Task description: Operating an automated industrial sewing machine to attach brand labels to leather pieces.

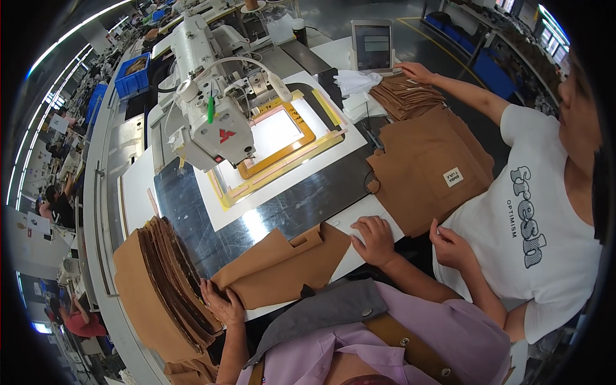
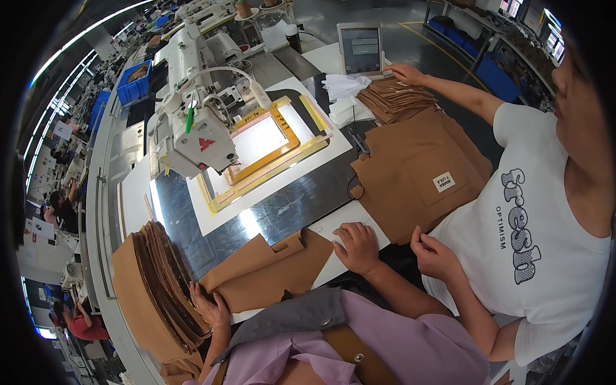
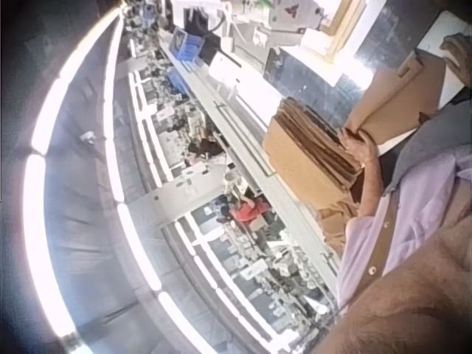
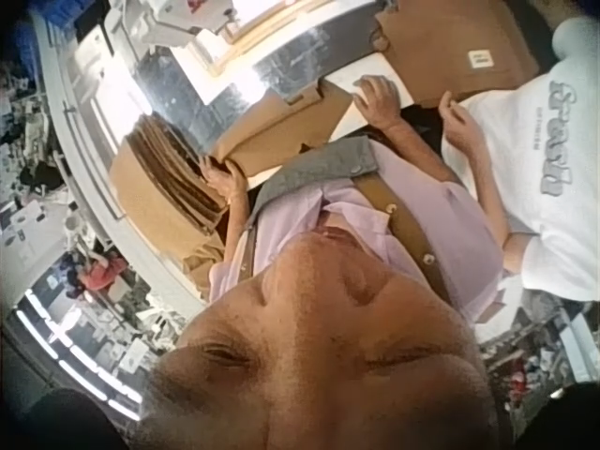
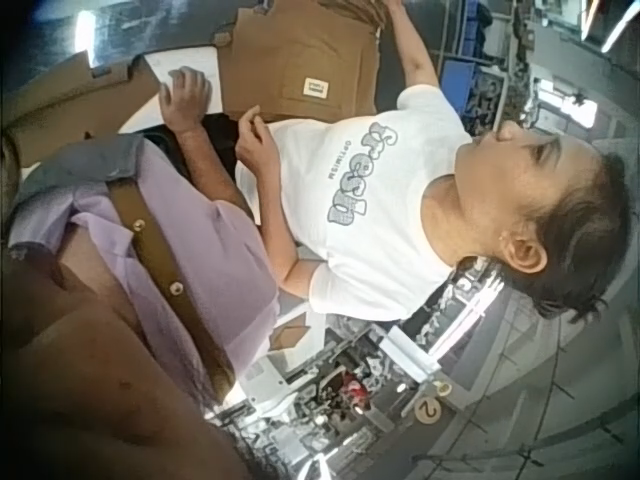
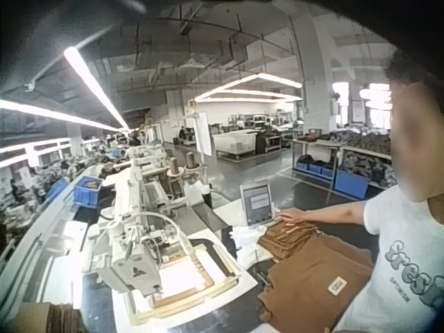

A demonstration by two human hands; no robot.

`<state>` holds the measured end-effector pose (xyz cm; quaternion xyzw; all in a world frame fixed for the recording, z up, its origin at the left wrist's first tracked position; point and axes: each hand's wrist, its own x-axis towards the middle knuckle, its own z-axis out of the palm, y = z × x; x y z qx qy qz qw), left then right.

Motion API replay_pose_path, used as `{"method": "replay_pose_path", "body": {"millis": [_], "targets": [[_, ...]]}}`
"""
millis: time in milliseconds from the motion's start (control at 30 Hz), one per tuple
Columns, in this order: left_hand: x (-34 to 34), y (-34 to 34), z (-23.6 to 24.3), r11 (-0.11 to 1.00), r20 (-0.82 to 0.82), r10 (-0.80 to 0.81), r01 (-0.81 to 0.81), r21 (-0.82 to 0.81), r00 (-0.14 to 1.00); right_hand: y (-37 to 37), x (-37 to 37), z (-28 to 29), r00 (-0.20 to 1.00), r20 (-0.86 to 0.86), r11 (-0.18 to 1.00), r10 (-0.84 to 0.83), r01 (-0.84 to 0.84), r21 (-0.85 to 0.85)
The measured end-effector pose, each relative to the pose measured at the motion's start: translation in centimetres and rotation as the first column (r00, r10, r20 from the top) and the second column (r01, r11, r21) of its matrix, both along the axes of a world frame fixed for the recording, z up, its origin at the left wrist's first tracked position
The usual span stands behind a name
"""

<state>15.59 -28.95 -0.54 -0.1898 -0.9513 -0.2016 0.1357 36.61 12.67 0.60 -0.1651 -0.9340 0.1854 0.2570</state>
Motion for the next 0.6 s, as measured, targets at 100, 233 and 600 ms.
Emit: {"method": "replay_pose_path", "body": {"millis": [100, 233, 600], "targets": [[-0.02, 0.04, -0.05, 1.0, -0.006, -0.005, 0.005, 0.002, 1.0, 0.03, 0.08, 0.06, 1.0, 0.006, 1.0, 0.001, -0.001, 0.002], [-0.29, -0.39, -0.39, 1.0, -0.007, -0.015, 0.015, 0.018, 1.0, 0.06, -0.02, 0.17, 1.0, -0.011, 1.0, 0.018, -0.018, 0.0], [0.28, 0.06, -0.44, 0.997, -0.006, 0.049, -0.049, -0.062, 0.999, 0.21, 0.15, 0.14, 0.999, 0.022, 1.0, 0.026, -0.026, 0.0]]}}
